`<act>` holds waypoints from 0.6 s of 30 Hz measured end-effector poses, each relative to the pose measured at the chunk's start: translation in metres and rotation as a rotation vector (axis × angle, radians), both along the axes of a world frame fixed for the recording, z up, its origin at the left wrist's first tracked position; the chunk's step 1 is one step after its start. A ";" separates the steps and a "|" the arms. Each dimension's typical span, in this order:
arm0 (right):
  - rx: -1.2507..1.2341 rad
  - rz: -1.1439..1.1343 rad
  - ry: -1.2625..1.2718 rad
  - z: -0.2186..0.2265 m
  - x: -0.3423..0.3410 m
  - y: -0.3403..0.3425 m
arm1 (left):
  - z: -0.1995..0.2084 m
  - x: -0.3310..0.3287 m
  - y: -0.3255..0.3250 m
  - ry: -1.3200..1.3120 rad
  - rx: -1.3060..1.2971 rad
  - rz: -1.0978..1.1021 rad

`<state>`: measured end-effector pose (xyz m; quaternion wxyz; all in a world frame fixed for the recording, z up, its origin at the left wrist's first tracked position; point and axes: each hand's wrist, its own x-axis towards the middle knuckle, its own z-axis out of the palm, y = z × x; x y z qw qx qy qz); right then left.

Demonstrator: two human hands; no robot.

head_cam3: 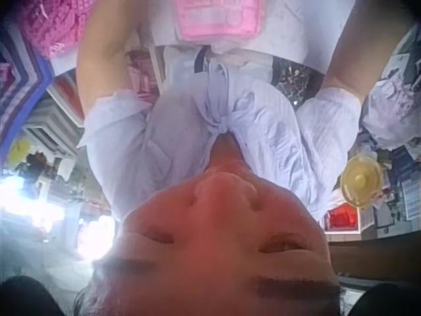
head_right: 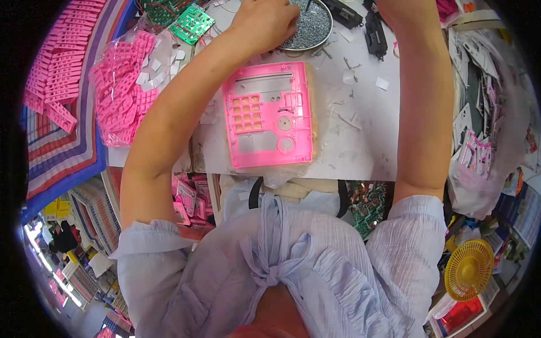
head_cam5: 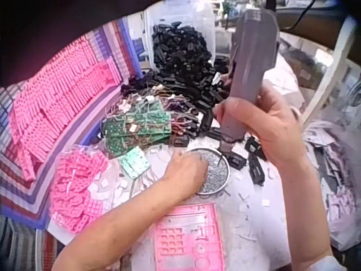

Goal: Assemble a pink electronic toy house by attaching internal components and using a hot glue gun.

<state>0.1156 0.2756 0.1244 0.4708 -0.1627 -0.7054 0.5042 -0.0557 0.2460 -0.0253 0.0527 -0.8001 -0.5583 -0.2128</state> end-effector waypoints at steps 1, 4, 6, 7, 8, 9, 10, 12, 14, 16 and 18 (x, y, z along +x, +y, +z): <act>0.012 0.034 -0.042 0.000 0.002 -0.002 | 0.001 -0.001 -0.001 0.045 -0.039 -0.024; 0.005 -0.002 -0.111 0.001 0.000 -0.009 | 0.014 -0.003 -0.002 0.147 -0.107 -0.042; 0.014 -0.117 -0.071 -0.006 -0.002 -0.019 | 0.026 0.006 -0.005 0.157 -0.105 -0.006; -0.024 -0.146 -0.070 -0.006 0.000 -0.029 | 0.028 0.008 -0.003 0.175 -0.116 0.006; -0.068 -0.155 -0.063 -0.005 -0.005 -0.041 | 0.026 0.005 -0.003 0.197 -0.133 0.039; -0.081 -0.134 -0.110 -0.008 -0.004 -0.044 | 0.023 0.002 -0.002 0.219 -0.150 0.070; -0.095 -0.112 -0.158 -0.009 -0.003 -0.049 | 0.021 -0.002 -0.003 0.234 -0.152 0.076; -0.214 0.004 -0.080 0.004 0.000 -0.071 | 0.018 -0.005 0.000 0.255 -0.143 0.063; -0.319 0.084 -0.050 0.011 0.008 -0.081 | 0.015 -0.008 0.001 0.248 -0.115 0.079; -0.311 0.107 -0.070 0.005 0.016 -0.083 | 0.015 -0.011 0.001 0.231 -0.073 0.088; -0.064 0.106 -0.197 -0.016 0.031 -0.071 | 0.023 -0.015 -0.005 0.208 -0.017 0.093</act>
